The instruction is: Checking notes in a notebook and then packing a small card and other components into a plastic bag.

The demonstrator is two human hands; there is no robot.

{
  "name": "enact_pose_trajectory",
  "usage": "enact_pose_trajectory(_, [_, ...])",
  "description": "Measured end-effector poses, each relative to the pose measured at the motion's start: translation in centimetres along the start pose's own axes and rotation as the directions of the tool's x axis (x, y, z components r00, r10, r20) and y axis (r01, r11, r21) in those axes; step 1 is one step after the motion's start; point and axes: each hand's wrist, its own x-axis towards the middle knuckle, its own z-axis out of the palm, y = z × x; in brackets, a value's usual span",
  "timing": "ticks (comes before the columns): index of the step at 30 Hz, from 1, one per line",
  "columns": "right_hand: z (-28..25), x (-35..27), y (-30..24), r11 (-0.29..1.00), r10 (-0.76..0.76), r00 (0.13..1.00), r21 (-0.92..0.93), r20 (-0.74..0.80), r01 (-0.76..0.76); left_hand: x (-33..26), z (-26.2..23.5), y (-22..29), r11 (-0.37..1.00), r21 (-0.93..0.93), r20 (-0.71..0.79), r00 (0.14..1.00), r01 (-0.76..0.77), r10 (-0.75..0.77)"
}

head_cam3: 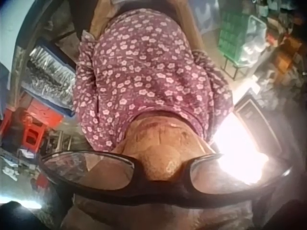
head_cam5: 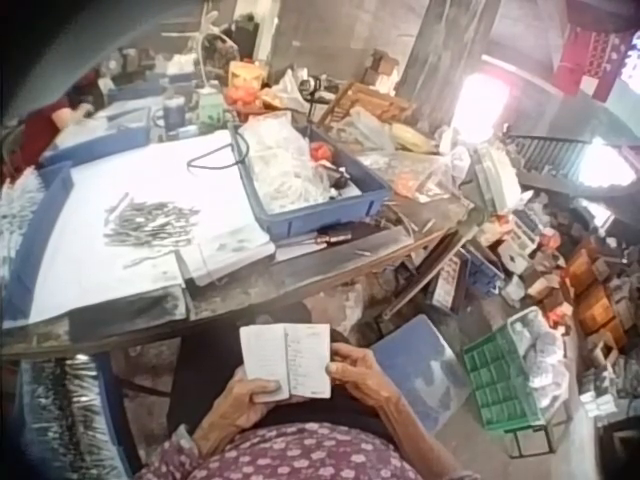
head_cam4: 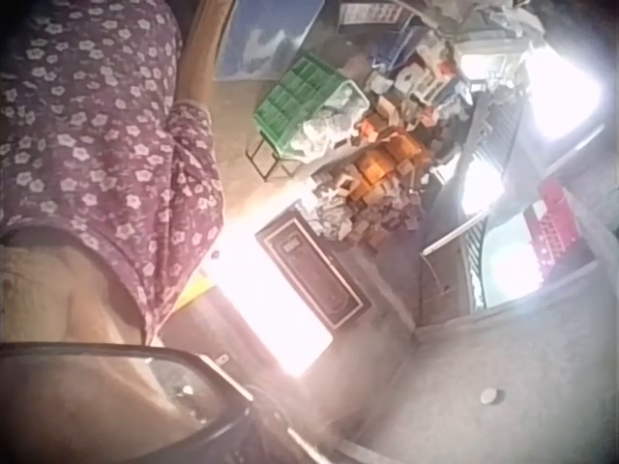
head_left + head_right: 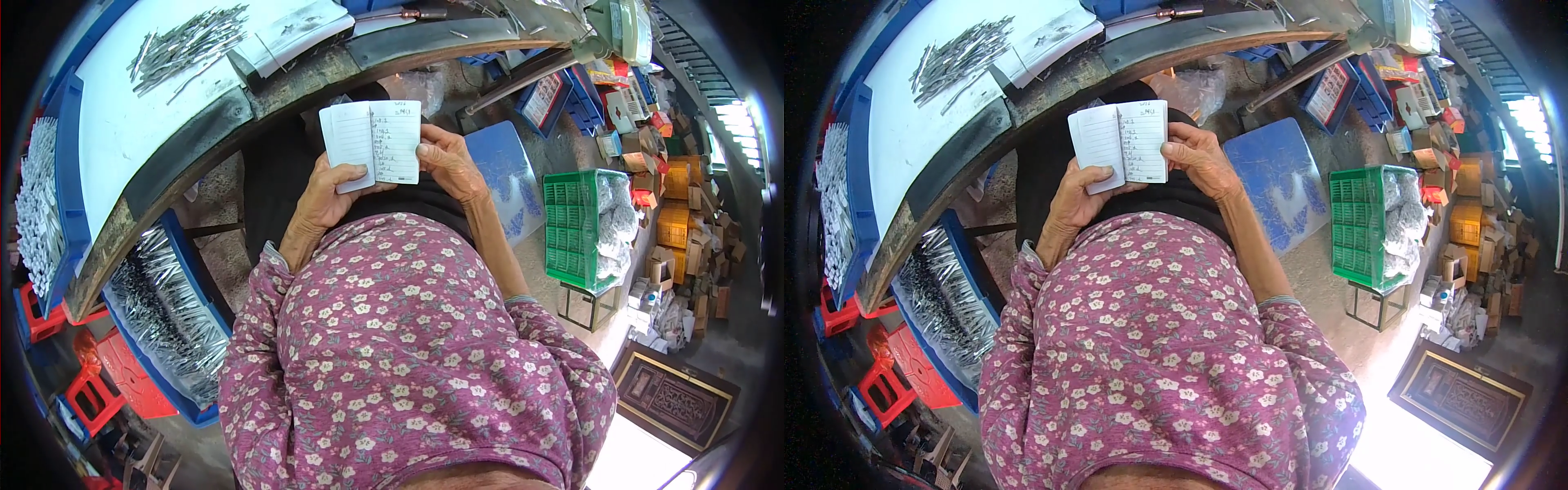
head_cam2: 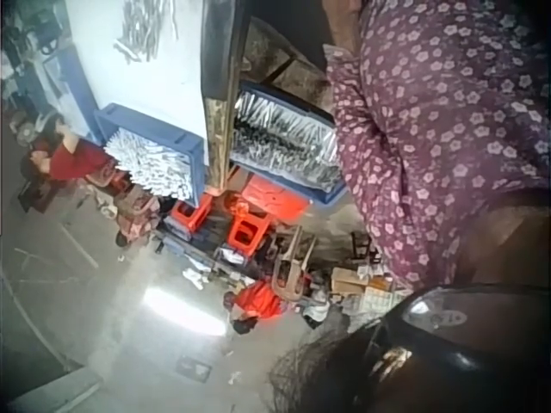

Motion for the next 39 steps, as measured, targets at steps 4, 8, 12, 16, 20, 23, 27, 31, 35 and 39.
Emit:
enact_pose_trajectory(4, [0.0,0.1,0.2,1.000,-0.002,1.000,0.019,-0.006,0.002,0.0,0.1,0.1,1.000,-0.001,0.001,1.000,0.004,-0.004])
enact_pose_trajectory(8, [-0.2,0.1,0.3,1.000,0.004,1.000,0.017,-0.012,-0.004,-0.1,0.0,0.0,1.000,0.001,-0.005,1.000,0.007,-0.007])
enact_pose_trajectory(12, [0.1,0.1,0.2,1.000,0.001,1.000,-0.012,-0.028,-0.001,-0.1,0.0,0.0,1.000,0.013,-0.003,1.000,0.011,-0.011])
enact_pose_trajectory(16, [0.7,0.0,-0.2,0.997,-0.041,0.997,-0.066,-0.063,0.037,-0.2,0.3,0.2,1.000,0.024,-0.021,1.000,0.014,-0.013])
enact_pose_trajectory(20, [1.1,0.0,-0.5,0.987,-0.092,0.990,-0.139,-0.103,0.077,-0.1,0.3,0.2,1.000,0.021,-0.030,1.000,0.010,-0.009])
enact_pose_trajectory(23, [1.0,-0.1,-0.6,0.976,-0.103,0.989,-0.203,-0.106,0.080,-0.1,0.3,0.1,1.000,0.025,-0.024,1.000,0.012,-0.011])
enact_pose_trajectory(27, [1.4,-0.2,-0.9,0.973,-0.109,0.987,-0.218,-0.115,0.082,-0.1,0.2,0.1,0.999,0.030,-0.018,1.000,0.019,-0.018])
enact_pose_trajectory(31, [1.8,-0.2,-0.9,0.951,-0.169,0.980,-0.279,-0.106,0.134,0.0,0.1,0.0,1.000,-0.005,0.006,1.000,0.005,-0.005])
enact_pose_trajectory(35, [2.1,-0.1,-0.6,0.933,-0.191,0.976,-0.329,-0.102,0.148,0.0,0.2,0.0,1.000,-0.009,0.012,1.000,0.006,-0.006])
enact_pose_trajectory(39, [2.5,-0.3,-0.9,0.930,-0.247,0.962,-0.308,-0.116,0.201,-0.1,0.3,0.2,1.000,-0.018,0.014,1.000,-0.002,0.003])
